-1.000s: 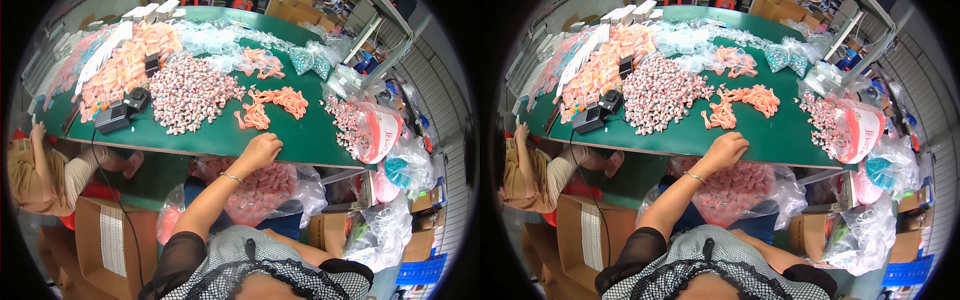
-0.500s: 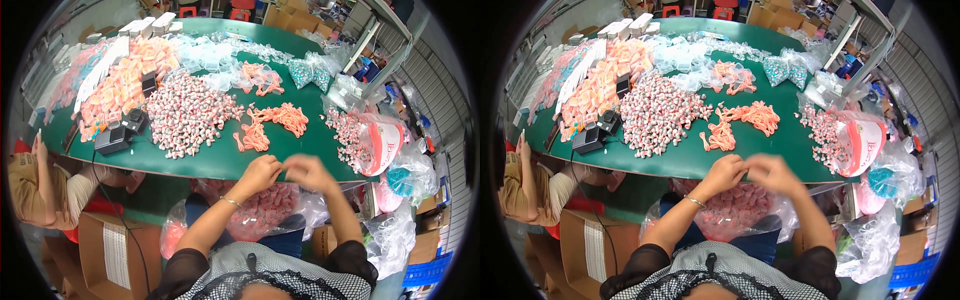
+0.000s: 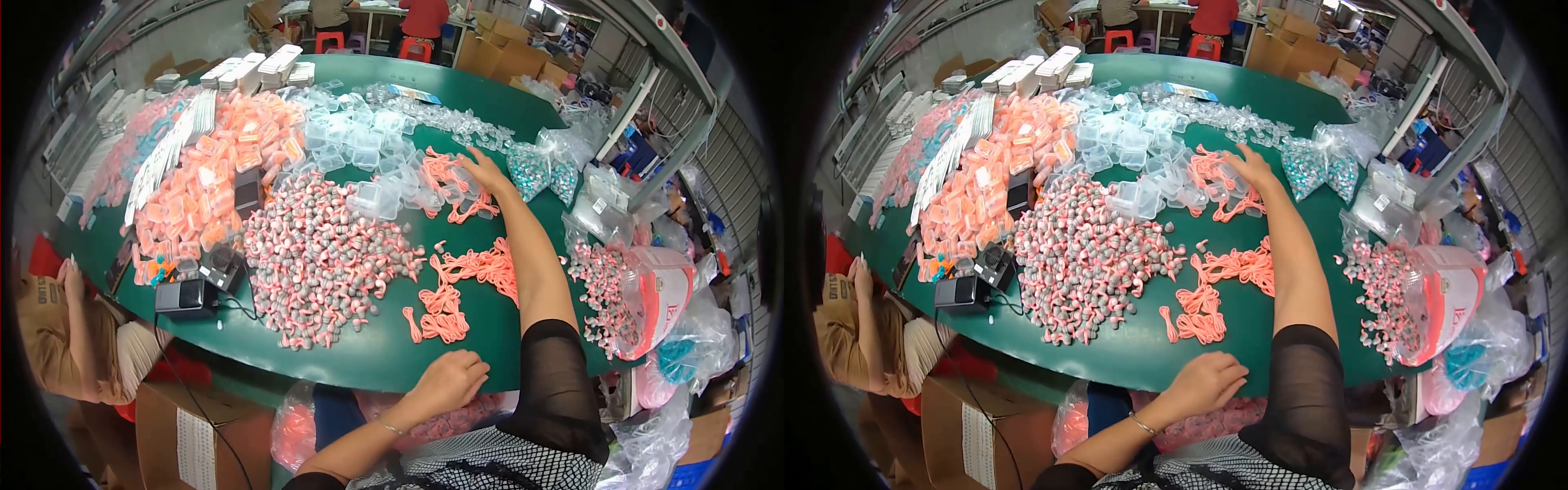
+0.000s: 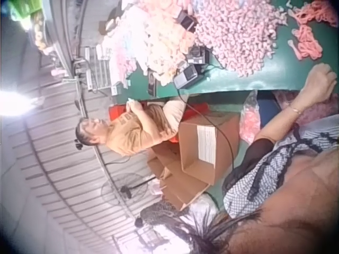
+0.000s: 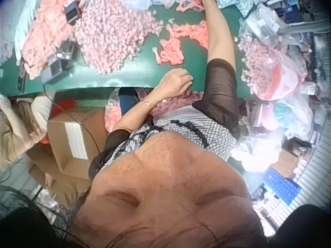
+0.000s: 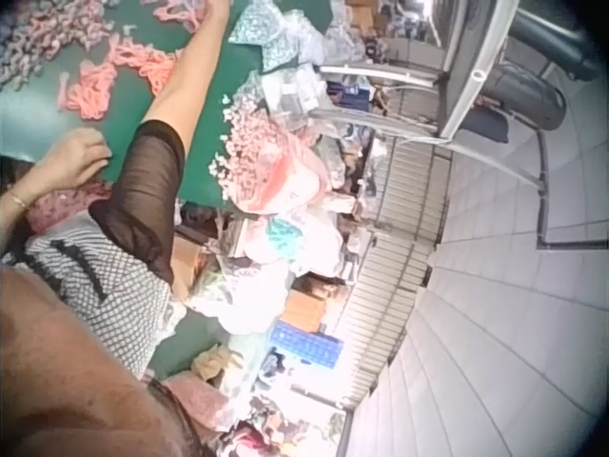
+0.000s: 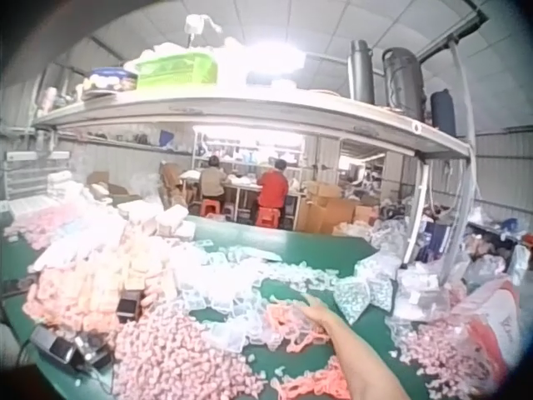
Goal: Placing small pink plastic components into small clear plastic boxes at a factory workstation.
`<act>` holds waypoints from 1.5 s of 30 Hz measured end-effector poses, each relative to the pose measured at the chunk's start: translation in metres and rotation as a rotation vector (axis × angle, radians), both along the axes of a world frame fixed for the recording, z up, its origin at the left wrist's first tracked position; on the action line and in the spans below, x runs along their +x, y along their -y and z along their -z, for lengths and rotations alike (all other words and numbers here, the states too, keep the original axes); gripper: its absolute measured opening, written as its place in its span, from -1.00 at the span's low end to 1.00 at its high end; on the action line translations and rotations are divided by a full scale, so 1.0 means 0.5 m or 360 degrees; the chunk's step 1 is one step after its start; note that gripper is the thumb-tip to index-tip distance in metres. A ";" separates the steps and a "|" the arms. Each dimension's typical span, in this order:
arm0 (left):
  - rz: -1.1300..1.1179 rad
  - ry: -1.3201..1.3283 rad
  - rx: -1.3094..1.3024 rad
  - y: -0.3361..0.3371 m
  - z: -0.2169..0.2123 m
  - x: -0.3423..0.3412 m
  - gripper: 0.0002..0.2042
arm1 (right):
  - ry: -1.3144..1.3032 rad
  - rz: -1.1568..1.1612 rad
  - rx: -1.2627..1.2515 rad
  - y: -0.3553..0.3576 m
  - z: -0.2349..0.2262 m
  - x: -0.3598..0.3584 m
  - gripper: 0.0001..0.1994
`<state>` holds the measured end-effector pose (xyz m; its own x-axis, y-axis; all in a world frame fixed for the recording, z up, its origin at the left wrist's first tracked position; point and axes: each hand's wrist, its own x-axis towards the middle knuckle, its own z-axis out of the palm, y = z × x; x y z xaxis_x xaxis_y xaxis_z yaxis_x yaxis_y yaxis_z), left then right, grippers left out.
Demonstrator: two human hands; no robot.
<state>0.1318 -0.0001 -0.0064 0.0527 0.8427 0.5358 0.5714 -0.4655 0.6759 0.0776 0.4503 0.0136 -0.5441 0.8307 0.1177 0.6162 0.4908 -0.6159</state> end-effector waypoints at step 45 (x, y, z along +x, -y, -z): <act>-0.0066 0.0034 0.0013 0.003 0.011 -0.013 -0.88 | 0.0113 -0.0644 -0.0067 0.290 -0.108 0.081 -0.79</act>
<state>0.1256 -0.0017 -0.0117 0.0064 0.8395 0.5433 0.5759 -0.4473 0.6843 0.1179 0.3051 0.0675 -0.8335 0.5511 0.0386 0.4201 0.6777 -0.6035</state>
